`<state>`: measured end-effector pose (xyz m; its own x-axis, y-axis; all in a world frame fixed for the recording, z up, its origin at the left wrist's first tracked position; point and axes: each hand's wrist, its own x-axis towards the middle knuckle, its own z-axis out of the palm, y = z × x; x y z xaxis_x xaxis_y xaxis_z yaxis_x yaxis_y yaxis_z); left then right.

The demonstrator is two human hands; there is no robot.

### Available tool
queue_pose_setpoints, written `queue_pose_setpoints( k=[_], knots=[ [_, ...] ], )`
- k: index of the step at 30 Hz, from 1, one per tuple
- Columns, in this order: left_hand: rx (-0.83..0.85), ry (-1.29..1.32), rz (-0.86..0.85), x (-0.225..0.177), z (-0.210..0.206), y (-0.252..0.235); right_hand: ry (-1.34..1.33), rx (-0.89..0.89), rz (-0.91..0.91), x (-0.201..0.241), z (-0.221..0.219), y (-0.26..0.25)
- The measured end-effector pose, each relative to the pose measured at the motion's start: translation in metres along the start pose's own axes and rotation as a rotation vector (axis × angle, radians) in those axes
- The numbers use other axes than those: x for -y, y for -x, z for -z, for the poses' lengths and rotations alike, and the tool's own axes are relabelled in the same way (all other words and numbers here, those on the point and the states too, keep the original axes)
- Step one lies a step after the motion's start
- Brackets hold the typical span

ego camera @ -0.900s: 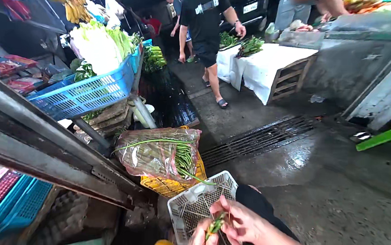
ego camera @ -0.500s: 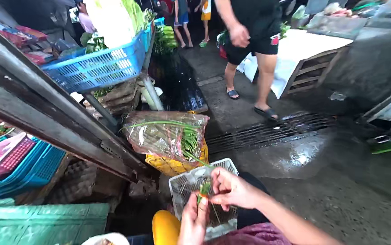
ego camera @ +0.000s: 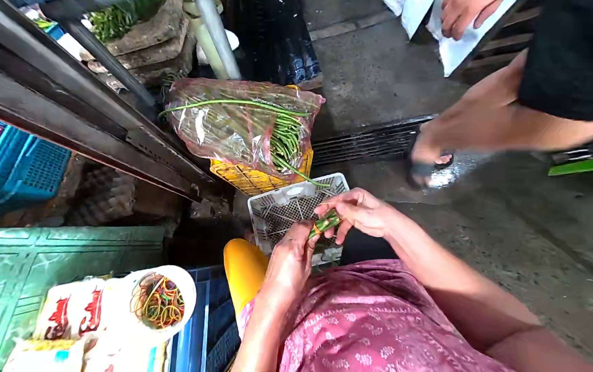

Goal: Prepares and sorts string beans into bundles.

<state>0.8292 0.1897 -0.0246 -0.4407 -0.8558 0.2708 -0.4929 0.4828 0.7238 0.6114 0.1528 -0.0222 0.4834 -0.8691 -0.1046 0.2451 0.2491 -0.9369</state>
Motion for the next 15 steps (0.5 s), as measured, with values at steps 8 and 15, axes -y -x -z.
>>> queue_pose_setpoints(
  k=[8,15],
  knots=[
    [0.062,0.022,0.249,0.008,-0.005,-0.01,0.699,-0.208,0.099,-0.003,-0.036,-0.017],
    [-0.124,0.566,0.313,0.021,0.0,-0.017,0.159,-0.173,0.252,-0.002,-0.024,-0.033]
  ],
)
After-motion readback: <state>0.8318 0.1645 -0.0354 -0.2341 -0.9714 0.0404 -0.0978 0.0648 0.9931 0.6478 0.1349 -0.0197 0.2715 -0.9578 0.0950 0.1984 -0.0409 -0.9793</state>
